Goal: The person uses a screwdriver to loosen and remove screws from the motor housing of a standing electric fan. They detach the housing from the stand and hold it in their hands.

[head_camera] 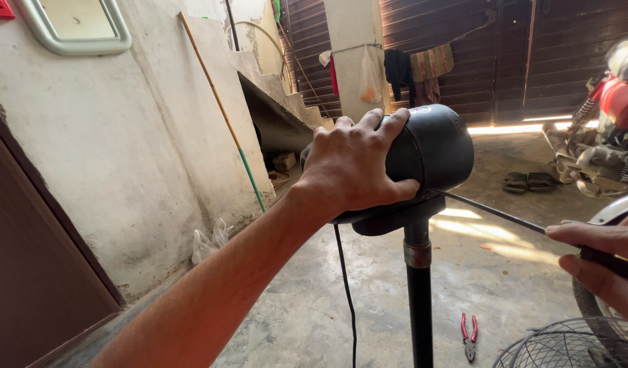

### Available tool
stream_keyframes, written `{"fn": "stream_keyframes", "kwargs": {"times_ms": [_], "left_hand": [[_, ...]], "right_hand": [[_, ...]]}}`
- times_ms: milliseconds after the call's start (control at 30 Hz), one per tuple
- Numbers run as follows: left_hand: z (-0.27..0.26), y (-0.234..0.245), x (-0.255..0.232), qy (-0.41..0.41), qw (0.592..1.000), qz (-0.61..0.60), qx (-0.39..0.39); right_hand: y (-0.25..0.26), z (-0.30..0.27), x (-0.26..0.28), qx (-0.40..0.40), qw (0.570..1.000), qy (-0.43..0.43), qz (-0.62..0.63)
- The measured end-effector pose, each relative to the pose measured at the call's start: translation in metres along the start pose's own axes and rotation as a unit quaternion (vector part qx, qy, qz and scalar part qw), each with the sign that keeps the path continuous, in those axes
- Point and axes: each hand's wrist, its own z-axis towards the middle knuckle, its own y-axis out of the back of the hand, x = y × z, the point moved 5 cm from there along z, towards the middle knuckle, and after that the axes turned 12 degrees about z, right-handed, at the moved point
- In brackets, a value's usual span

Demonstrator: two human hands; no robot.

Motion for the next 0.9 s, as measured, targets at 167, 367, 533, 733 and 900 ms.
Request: {"fn": "stream_keyframes", "kwargs": {"times_ms": [167,367,533,733,900], "left_hand": [[-0.001,-0.002,-0.003,-0.002,1.000,-0.001,0.002],[0.000,0.001,-0.003,0.000,1.000,0.003,0.004],[-0.002,0.002,-0.003,0.001,1.000,0.003,0.009],[-0.002,0.004,-0.003,-0.007,1.000,0.003,0.008],[-0.004,0.008,-0.004,-0.004,1.000,0.006,0.026]], "right_hand": [[0.011,-0.021,0.039,-0.028,0.995,0.091,-0.031],[0.030,-0.029,0.096,-0.071,0.987,0.147,-0.013],[0.031,-0.034,0.108,-0.062,0.981,0.184,-0.023],[0.034,-0.036,0.119,-0.051,0.985,0.151,-0.065],[0.042,-0.038,0.155,-0.050,0.985,0.151,-0.060]]}}
